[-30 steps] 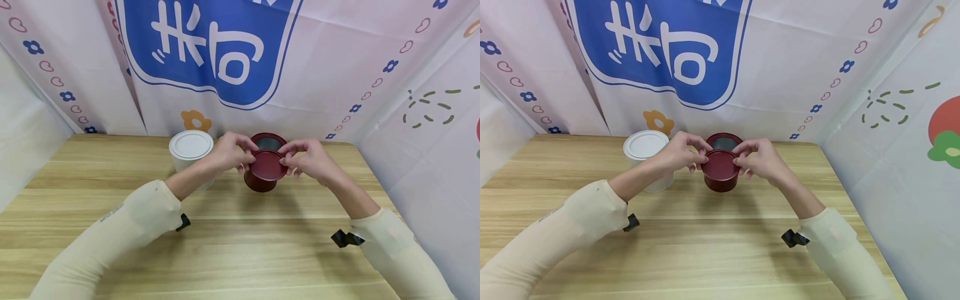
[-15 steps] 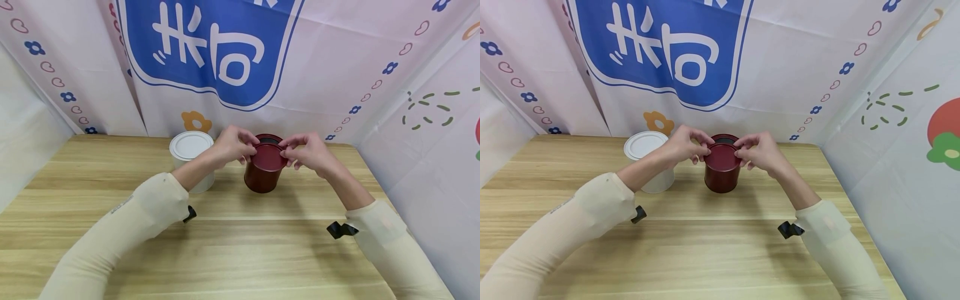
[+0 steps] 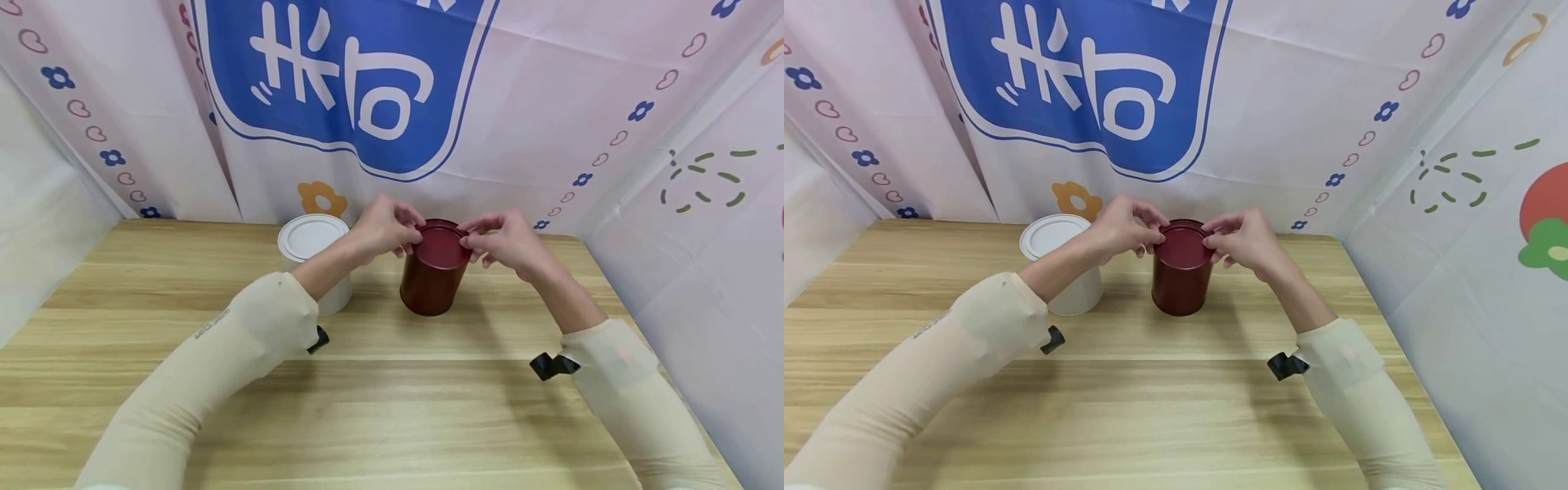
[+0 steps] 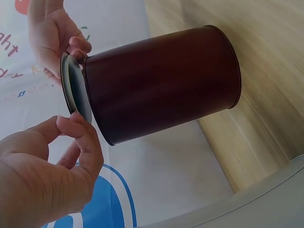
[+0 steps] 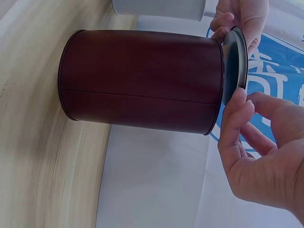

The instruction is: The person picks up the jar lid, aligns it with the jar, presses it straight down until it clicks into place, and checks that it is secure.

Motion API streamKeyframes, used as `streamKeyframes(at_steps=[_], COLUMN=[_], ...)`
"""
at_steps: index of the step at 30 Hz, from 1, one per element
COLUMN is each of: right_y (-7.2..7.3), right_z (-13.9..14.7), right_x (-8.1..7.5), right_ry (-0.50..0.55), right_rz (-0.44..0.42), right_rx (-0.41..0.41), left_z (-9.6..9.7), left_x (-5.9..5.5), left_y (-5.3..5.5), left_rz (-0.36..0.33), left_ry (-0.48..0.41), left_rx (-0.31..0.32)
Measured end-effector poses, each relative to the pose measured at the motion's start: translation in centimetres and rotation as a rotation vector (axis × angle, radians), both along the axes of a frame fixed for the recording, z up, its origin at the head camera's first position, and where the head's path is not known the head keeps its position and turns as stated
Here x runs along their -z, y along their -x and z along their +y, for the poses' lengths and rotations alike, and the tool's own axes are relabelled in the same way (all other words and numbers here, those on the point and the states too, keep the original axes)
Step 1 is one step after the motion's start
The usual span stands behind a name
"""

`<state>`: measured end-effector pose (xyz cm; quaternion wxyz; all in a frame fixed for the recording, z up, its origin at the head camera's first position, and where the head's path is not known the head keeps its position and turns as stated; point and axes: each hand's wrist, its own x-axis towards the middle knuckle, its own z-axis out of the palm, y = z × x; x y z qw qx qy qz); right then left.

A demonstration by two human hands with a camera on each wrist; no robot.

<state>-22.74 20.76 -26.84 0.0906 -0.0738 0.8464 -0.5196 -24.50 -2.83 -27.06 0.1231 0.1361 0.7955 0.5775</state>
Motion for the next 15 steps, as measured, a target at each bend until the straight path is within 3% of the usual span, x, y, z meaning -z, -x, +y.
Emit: streamKeyframes(at_steps=[15], right_y=[1.3], right_z=[-0.1], right_x=[-0.3], right_ry=[-0.024], right_rz=[0.002], right_rx=[0.039], left_z=[0.4], left_x=[-0.4], left_y=[1.4], left_rz=[-0.002], left_ry=[0.053], left_rx=[-0.008])
